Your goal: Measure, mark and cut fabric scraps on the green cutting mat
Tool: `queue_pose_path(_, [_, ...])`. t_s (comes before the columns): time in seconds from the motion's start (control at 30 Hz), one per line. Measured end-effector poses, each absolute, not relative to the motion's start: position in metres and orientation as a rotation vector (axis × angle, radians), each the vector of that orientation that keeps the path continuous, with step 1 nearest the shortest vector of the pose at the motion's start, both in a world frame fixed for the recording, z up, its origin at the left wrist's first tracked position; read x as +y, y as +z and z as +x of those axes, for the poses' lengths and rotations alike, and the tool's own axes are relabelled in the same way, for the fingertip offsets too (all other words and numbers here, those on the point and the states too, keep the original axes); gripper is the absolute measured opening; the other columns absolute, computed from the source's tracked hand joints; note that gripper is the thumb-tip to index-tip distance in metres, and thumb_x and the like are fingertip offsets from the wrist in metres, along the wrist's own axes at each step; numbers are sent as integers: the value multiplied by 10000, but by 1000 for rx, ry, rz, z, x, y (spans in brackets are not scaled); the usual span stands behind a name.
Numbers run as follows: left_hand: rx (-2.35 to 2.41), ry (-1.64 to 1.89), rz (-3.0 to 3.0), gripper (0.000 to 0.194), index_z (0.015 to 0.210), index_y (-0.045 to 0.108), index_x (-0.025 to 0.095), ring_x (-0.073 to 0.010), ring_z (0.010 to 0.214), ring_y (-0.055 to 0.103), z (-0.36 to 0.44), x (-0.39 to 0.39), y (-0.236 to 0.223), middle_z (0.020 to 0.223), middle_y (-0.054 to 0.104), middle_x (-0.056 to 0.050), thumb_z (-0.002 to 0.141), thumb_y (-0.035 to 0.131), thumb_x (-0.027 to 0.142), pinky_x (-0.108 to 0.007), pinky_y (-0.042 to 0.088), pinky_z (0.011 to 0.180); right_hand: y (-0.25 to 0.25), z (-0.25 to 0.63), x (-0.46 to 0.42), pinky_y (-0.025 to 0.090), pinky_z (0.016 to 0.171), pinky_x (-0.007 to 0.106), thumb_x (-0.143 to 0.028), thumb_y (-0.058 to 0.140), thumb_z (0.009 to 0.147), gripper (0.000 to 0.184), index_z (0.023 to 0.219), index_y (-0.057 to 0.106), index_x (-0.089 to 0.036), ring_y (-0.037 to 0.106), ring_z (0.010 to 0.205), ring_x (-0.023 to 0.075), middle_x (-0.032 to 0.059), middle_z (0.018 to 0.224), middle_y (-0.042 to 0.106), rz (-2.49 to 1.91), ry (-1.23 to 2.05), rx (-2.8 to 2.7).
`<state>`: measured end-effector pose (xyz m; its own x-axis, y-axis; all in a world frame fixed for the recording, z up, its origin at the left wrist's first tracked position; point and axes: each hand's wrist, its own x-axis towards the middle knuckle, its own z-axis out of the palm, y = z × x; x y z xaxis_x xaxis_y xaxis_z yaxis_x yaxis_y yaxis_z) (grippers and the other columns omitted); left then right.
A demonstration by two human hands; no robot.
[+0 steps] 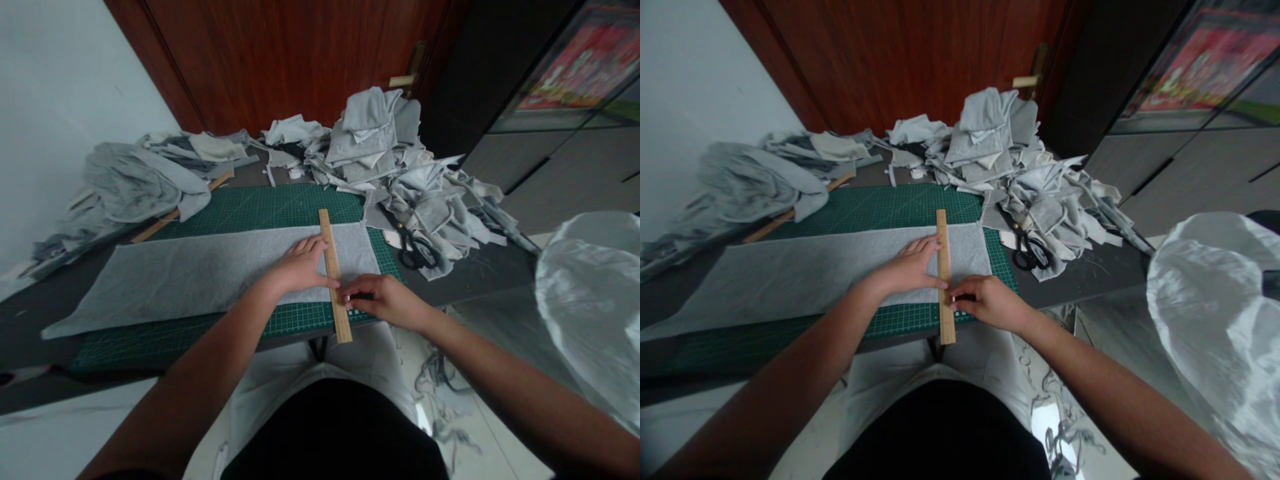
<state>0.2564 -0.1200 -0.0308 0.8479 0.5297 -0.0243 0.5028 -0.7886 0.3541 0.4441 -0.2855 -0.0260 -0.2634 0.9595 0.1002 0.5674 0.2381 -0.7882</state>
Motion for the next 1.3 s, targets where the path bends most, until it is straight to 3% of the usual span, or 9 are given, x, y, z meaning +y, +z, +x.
queue_pose_path(0.43, [762, 110, 2681, 985, 1466, 435, 159, -352, 1552, 266, 255, -118, -31, 1674, 291, -178, 719, 727, 731, -453, 264, 1260, -29, 446, -288, 552, 920, 322, -275, 718, 933, 157, 1060, 782, -207, 726, 1000, 181, 55, 1058, 778, -1293, 847, -1987])
queue_pose_path(0.63, [737, 145, 2677, 954, 1460, 446, 165, -359, 1547, 279, 254, -120, -31, 1661, 314, -186, 734, 735, 713, -469, 264, 1262, -11, 455, -304, 575, 902, 326, -366, 712, 933, 217, 1064, 775, -206, 736, 970, 187, 61, 1039, 782, -1298, 1010, -1695])
queue_pose_path(0.8, [673, 155, 2694, 863, 1474, 459, 230, -358, 1547, 273, 250, -121, -25, 1658, 326, -141, 779, 732, 663, -494, 272, 1257, -6, 507, -341, 581, 934, 375, -429, 785, 841, 287, 1036, 796, -218, 743, 981, 235, 81, 1051, 792, -1580, 574, -1240])
queue_pose_path(0.97, [704, 117, 2710, 653, 1422, 530, 204, -340, 1523, 320, 246, -118, -19, 1644, 339, -143, 869, 691, 511, -468, 310, 1247, -31, 566, -370, 579, 890, 413, -470, 795, 774, 385, 1041, 792, -193, 749, 964, 291, 95, 1009, 796, -1906, 81, -714])
queue_pose_path(1.3, [793, 171, 2725, 466, 1277, 579, 213, -323, 1489, 390, 234, -115, -16, 1596, 375, -139, 897, 662, 471, -471, 361, 1227, -69, 616, -372, 517, 733, 383, -582, 665, 846, 481, 1044, 792, -163, 705, 830, 289, 119, 931, 775, -2210, -192, -728])
